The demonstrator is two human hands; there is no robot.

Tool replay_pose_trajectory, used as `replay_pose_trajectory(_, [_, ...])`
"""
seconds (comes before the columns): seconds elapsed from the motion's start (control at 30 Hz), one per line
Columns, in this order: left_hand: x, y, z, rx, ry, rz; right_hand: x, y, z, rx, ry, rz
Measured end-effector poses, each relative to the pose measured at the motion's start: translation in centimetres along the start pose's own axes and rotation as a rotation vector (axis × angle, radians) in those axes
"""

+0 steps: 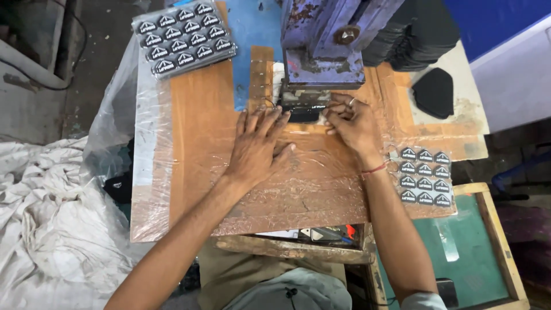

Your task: Stamping logos onto black fabric pieces using a industrial press machine.

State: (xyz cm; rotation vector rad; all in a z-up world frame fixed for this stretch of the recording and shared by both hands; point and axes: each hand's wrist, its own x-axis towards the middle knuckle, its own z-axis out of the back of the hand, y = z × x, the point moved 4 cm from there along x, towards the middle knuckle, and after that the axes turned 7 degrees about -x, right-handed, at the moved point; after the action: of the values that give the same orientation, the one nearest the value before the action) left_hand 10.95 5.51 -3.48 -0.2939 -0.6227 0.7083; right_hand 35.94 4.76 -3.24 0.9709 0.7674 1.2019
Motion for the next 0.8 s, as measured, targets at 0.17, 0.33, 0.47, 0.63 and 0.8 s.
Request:
replay_pose_trajectory(0.17, [-0.1, 0.0, 0.0, 0.025, -0.009, -0.02, -0.4, 0.8, -0.2, -0.032, -0.026, 0.013])
replay_pose_trajectory(0.33, [-0.1, -0.3, 0.0, 0.006, 0.016, 0.007, -0.5, 0.1, -0.2, -0.02, -0.057, -0.006])
replay_pose_trajectory(0.47, [-0.1, -0.3, 0.0, 0.01, 0.019, -0.002, -0.4, -0.6, -0.3, 0.04, -0.049, 0.016])
replay_pose_trajectory(0.63, [0.1, -0.5, 0.3, -0.002, 0.033, 0.009, -0.5, 0.4, -0.3, 0.008, -0.041, 0.031])
replay_pose_trajectory(0.8, [0.3, -0.3, 0.2, 0.009, 0.04, 0.013, 0.0, -1.1, -0.2, 0.045, -0.029, 0.032])
